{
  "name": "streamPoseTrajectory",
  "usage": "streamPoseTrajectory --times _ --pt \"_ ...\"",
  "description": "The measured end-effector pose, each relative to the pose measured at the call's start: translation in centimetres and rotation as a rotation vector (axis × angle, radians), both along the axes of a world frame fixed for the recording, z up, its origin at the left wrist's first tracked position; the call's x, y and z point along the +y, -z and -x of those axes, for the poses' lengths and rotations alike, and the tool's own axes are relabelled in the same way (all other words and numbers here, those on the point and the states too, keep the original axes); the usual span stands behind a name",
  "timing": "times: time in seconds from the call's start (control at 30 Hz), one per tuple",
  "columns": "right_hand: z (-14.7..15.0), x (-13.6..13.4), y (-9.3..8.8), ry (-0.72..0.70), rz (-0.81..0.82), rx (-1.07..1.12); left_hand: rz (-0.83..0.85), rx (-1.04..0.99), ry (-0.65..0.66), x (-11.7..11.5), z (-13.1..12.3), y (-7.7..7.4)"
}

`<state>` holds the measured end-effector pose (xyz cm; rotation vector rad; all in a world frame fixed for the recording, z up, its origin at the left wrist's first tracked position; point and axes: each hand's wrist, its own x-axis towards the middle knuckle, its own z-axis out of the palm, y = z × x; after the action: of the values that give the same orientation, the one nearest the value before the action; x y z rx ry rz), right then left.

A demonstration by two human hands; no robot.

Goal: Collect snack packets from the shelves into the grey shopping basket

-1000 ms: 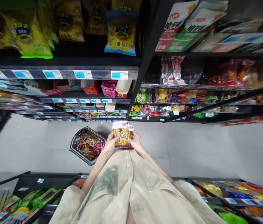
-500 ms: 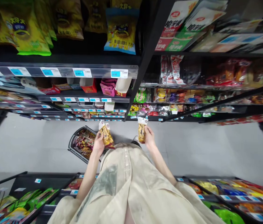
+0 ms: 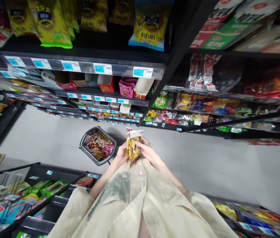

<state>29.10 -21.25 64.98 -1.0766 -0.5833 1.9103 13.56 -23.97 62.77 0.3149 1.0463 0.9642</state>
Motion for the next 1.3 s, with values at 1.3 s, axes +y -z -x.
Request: streamPoseTrajectory --times 1.3 --pt "-1.0 -1.2 2.0 -0.575 -0.274 -0.478 -0.200 0.548 -0.084 -4.7 0.9 -0.4"
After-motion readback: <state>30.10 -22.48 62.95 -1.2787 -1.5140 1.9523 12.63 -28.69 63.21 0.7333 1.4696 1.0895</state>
